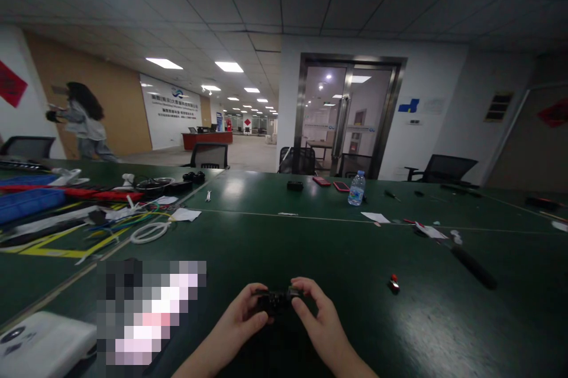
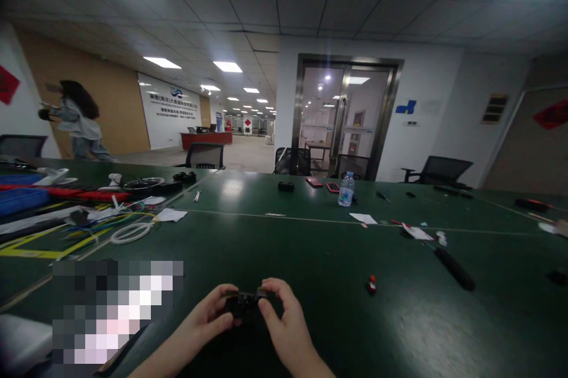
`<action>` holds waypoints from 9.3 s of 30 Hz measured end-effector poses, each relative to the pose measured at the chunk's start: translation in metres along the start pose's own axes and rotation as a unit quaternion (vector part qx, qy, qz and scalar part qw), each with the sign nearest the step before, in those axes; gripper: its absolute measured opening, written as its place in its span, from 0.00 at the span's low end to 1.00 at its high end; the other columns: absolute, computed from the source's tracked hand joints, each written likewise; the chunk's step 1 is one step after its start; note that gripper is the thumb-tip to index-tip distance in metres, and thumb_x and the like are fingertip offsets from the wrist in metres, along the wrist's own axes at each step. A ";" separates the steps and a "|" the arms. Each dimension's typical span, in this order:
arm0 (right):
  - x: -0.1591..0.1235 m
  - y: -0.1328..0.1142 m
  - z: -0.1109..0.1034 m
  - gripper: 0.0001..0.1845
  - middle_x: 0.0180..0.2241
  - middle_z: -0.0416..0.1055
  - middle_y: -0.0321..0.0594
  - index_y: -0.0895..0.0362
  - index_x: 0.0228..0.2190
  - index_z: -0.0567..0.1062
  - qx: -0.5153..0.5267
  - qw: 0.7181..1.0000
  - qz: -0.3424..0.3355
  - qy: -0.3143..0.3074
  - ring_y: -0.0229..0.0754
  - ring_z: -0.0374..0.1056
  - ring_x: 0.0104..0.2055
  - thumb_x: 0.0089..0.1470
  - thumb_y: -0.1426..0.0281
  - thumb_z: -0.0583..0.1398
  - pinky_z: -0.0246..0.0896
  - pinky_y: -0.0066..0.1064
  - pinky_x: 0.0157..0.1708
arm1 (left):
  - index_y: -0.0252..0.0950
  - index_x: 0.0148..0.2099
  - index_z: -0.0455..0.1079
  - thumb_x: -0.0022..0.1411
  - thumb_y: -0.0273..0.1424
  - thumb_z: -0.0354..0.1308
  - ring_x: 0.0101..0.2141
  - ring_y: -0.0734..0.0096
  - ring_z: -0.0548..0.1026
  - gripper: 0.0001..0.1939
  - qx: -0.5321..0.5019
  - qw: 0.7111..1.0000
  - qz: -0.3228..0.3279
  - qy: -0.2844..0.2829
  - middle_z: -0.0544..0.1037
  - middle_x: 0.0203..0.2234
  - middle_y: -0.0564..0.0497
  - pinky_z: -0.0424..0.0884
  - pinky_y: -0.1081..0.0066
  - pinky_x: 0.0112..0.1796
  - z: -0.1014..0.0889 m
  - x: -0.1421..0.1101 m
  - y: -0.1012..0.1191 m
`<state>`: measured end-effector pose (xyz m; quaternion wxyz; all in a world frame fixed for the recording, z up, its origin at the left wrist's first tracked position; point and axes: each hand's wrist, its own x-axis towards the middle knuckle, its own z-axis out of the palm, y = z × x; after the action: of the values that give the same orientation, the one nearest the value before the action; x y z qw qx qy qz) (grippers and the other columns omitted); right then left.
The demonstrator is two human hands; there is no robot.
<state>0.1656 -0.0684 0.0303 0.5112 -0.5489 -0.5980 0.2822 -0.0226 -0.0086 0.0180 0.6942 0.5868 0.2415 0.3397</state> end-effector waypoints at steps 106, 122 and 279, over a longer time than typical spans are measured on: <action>-0.005 -0.005 0.011 0.14 0.45 0.69 0.37 0.48 0.36 0.76 -0.153 0.978 -0.001 -0.143 0.46 0.62 0.49 0.45 0.73 0.61 0.54 0.38 0.49 | 0.41 0.46 0.67 0.46 0.22 0.56 0.46 0.59 0.66 0.22 0.391 0.919 0.005 0.042 0.71 0.43 0.49 0.59 0.63 0.48 -0.007 -0.007 0.003; -0.005 -0.009 0.010 0.15 0.44 0.69 0.37 0.47 0.36 0.75 -0.183 0.974 -0.007 -0.132 0.46 0.62 0.49 0.43 0.73 0.63 0.53 0.38 0.48 | 0.40 0.45 0.68 0.46 0.22 0.55 0.45 0.58 0.66 0.21 0.403 0.914 0.004 0.047 0.72 0.42 0.49 0.60 0.63 0.47 -0.005 -0.005 0.002; -0.007 -0.003 0.011 0.18 0.43 0.69 0.32 0.47 0.40 0.71 -0.174 0.975 0.007 -0.135 0.44 0.61 0.48 0.45 0.73 0.60 0.52 0.36 0.47 | 0.40 0.52 0.64 0.48 0.24 0.55 0.51 0.61 0.64 0.26 0.428 0.903 -0.021 0.023 0.69 0.50 0.48 0.57 0.63 0.54 -0.006 -0.006 0.002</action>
<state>0.1535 -0.0731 0.0270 0.3202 -0.5906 -0.6976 0.2491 -0.0314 -0.0090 0.0185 0.3774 0.8144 0.3917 0.2021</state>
